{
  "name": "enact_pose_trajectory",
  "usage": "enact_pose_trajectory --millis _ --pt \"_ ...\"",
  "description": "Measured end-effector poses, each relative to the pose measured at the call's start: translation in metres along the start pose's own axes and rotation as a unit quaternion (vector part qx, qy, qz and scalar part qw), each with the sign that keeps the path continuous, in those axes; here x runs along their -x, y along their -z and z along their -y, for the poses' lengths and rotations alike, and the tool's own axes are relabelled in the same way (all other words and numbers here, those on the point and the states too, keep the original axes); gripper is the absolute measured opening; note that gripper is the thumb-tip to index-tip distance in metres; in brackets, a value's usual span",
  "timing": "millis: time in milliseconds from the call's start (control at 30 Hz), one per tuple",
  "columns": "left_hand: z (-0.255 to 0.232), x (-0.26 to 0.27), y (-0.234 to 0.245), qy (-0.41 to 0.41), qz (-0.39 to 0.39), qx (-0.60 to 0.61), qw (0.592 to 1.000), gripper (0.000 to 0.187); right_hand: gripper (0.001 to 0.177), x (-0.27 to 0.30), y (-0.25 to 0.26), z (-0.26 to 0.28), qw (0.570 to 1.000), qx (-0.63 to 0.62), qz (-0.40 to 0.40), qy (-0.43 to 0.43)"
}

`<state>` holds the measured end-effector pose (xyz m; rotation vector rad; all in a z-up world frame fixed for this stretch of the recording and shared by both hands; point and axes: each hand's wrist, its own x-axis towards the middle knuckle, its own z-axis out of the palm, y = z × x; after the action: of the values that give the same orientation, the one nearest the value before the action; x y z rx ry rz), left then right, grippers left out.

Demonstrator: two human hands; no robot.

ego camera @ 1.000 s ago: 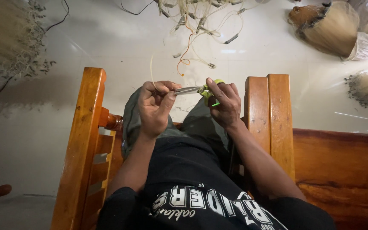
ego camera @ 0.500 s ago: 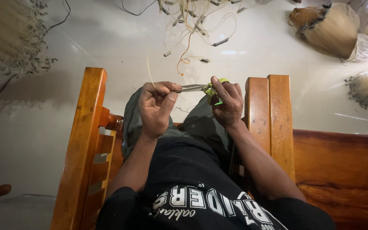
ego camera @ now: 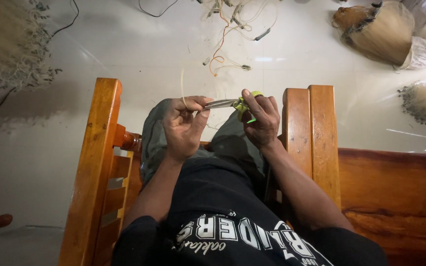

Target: Repairing a fishing net by tying knots with a net needle and cutting excess line with scissors

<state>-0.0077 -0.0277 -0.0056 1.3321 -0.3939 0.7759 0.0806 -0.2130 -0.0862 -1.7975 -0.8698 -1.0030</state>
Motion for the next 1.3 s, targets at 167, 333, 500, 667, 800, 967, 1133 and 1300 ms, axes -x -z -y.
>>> enact_pose_trajectory --millis 167,333,500,667,800,967,1133,1300 --pt "0.002 -0.001 -0.002 0.009 -0.001 -0.001 1.000 0.012 0.060 -0.003 0.000 0.001 1.000 -0.014 -0.004 0.009" --pt "0.004 -0.001 -0.002 0.011 -0.005 0.011 1.000 0.014 0.060 -0.005 0.000 0.003 1.000 -0.027 0.001 0.001" --pt "0.008 -0.007 0.003 0.020 -0.015 0.037 0.999 0.016 0.056 -0.012 -0.002 0.012 0.997 -0.063 -0.009 -0.033" --pt "0.011 -0.013 0.028 0.113 -0.074 0.218 0.967 0.019 0.037 -0.011 -0.007 0.012 0.978 -0.158 -0.045 -0.129" --pt "0.015 -0.011 0.037 0.144 -0.098 0.261 0.950 0.020 0.039 -0.005 -0.007 0.004 0.968 -0.192 -0.022 -0.158" --pt "0.024 -0.003 0.025 0.172 -0.063 0.296 0.937 0.020 0.042 0.025 -0.022 -0.020 0.870 -0.420 0.059 -0.252" --pt "0.032 0.013 -0.012 0.206 -0.032 0.327 0.922 0.018 0.040 -0.019 -0.009 0.030 0.818 -0.486 0.044 -0.304" --pt "0.047 0.004 -0.018 0.200 0.001 0.296 0.934 0.014 0.045 -0.070 -0.013 0.037 0.808 -0.474 -0.032 -0.348"
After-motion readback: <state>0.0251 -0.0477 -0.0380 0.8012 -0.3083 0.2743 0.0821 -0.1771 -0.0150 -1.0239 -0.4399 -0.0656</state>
